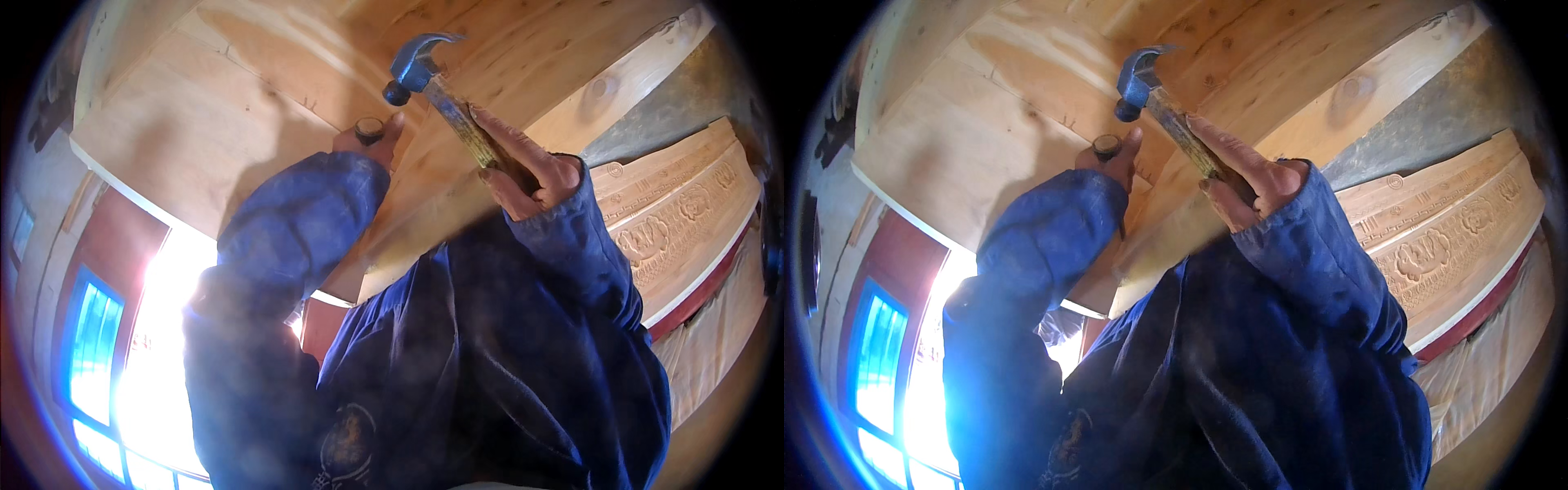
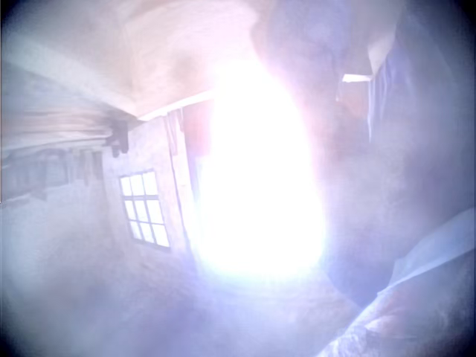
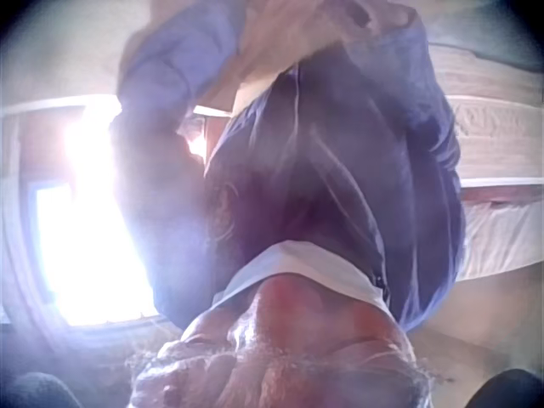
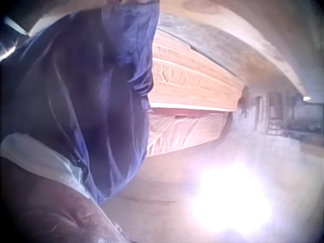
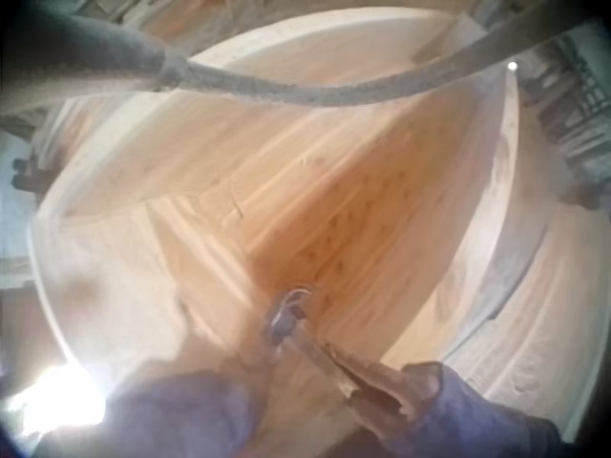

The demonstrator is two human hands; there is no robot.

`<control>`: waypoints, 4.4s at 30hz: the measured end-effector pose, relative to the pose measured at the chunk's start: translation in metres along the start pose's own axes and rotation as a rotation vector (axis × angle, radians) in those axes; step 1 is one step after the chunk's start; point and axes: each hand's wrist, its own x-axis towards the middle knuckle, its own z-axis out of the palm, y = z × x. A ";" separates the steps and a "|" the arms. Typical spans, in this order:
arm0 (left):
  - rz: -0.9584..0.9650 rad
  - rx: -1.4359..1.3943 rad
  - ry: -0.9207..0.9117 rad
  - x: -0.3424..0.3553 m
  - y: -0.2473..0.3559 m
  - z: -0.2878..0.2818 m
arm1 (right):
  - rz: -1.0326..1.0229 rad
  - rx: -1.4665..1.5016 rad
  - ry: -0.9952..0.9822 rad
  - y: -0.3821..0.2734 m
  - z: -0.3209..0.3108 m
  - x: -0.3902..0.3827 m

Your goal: The person assembles wooden furniture components by holding a chisel against a joint and striking it with a hammer, then uses the hammer to drive nails into the wood structure.

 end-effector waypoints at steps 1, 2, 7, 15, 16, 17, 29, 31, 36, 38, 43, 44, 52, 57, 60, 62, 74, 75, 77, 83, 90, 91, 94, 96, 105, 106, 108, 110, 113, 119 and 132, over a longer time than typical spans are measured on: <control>0.009 -0.012 -0.003 -0.003 0.002 0.001 | -0.025 -0.002 0.028 0.004 0.001 -0.001; -0.018 -0.048 -0.130 -0.001 0.006 -0.001 | -0.050 -0.004 0.055 0.007 0.001 -0.001; -0.010 -0.191 -0.278 0.008 0.021 -0.002 | 0.011 -0.008 -0.018 0.009 -0.004 0.001; -0.030 -0.243 -0.283 0.018 0.018 -0.003 | 0.031 -0.025 -0.027 0.000 -0.006 0.012; 0.003 -0.197 -0.271 0.019 0.016 -0.001 | -0.002 -0.022 0.002 0.003 -0.006 0.011; 0.000 -0.171 -0.275 0.020 0.011 0.001 | -0.035 -0.020 0.031 0.007 -0.005 0.011; 0.100 0.036 -0.057 0.027 0.000 0.026 | 0.013 -0.039 -0.013 0.018 -0.011 0.003; 0.311 0.034 0.239 0.039 -0.002 0.025 | 0.065 -0.043 0.099 0.012 -0.019 0.005; 0.110 -0.270 0.044 0.071 0.048 0.008 | -0.110 0.307 0.523 0.000 -0.030 0.046; 0.044 -0.421 -0.080 0.096 0.051 0.018 | -0.184 0.465 0.619 -0.014 -0.032 0.080; 0.164 0.075 -0.032 0.149 0.063 0.088 | 0.099 0.735 0.637 -0.056 -0.029 0.166; 0.202 0.075 -0.048 0.157 0.055 0.115 | 0.142 0.776 0.579 -0.022 -0.041 0.185; 0.283 0.132 -0.074 0.166 0.014 0.202 | 0.757 0.103 0.306 0.169 -0.035 0.254; 0.292 0.009 -0.155 0.196 -0.009 0.217 | 1.047 0.205 0.281 0.229 -0.007 0.249; 0.363 -0.098 -0.012 0.215 -0.026 0.239 | 1.012 0.103 0.258 0.233 0.001 0.243; 0.327 -0.009 0.057 0.233 -0.038 0.250 | 1.059 0.115 0.188 0.238 0.003 0.252; 0.128 -0.055 -0.274 0.281 -0.034 0.266 | 1.065 -0.080 0.102 0.242 0.007 0.243; 0.107 -0.083 -0.303 0.283 -0.039 0.269 | 1.073 -0.069 0.091 0.244 0.004 0.242; 0.207 -0.017 -0.135 0.281 -0.042 0.281 | 1.083 -0.098 0.050 0.252 -0.002 0.236; 0.171 0.018 -0.162 0.292 -0.033 0.272 | 1.176 -0.199 0.024 0.257 0.004 0.230; 0.129 0.108 -0.283 0.297 -0.038 0.279 | 1.010 -0.137 0.410 0.261 -0.011 0.242; 0.149 0.115 -0.242 0.297 -0.039 0.280 | 1.018 -0.140 0.439 0.261 -0.007 0.241; 0.196 0.105 -0.175 0.293 -0.039 0.284 | 1.031 -0.205 0.306 0.277 0.013 0.214; 0.201 0.062 -0.183 0.294 -0.040 0.286 | 0.998 -0.309 -0.096 0.297 0.028 0.176; 0.119 0.061 -0.322 0.301 -0.037 0.273 | 1.206 -0.133 0.187 0.293 -0.005 0.223; 0.139 0.073 -0.327 0.300 -0.040 0.278 | 1.194 -0.250 0.002 0.293 0.010 0.218; 0.173 0.100 -0.323 0.305 -0.046 0.287 | 1.355 -0.144 -0.118 0.246 0.040 0.223; 0.116 0.122 -0.397 0.303 -0.038 0.276 | 1.337 -0.137 -0.193 0.252 0.020 0.228; 0.097 0.128 -0.330 0.297 -0.034 0.257 | 1.302 -0.229 -0.197 0.254 0.015 0.225; 0.340 0.126 0.053 0.289 -0.053 0.277 | 1.200 -0.202 -0.057 0.263 0.014 0.220; 0.107 0.029 -0.175 0.303 -0.045 0.268 | 1.244 -0.183 -0.022 0.249 0.025 0.231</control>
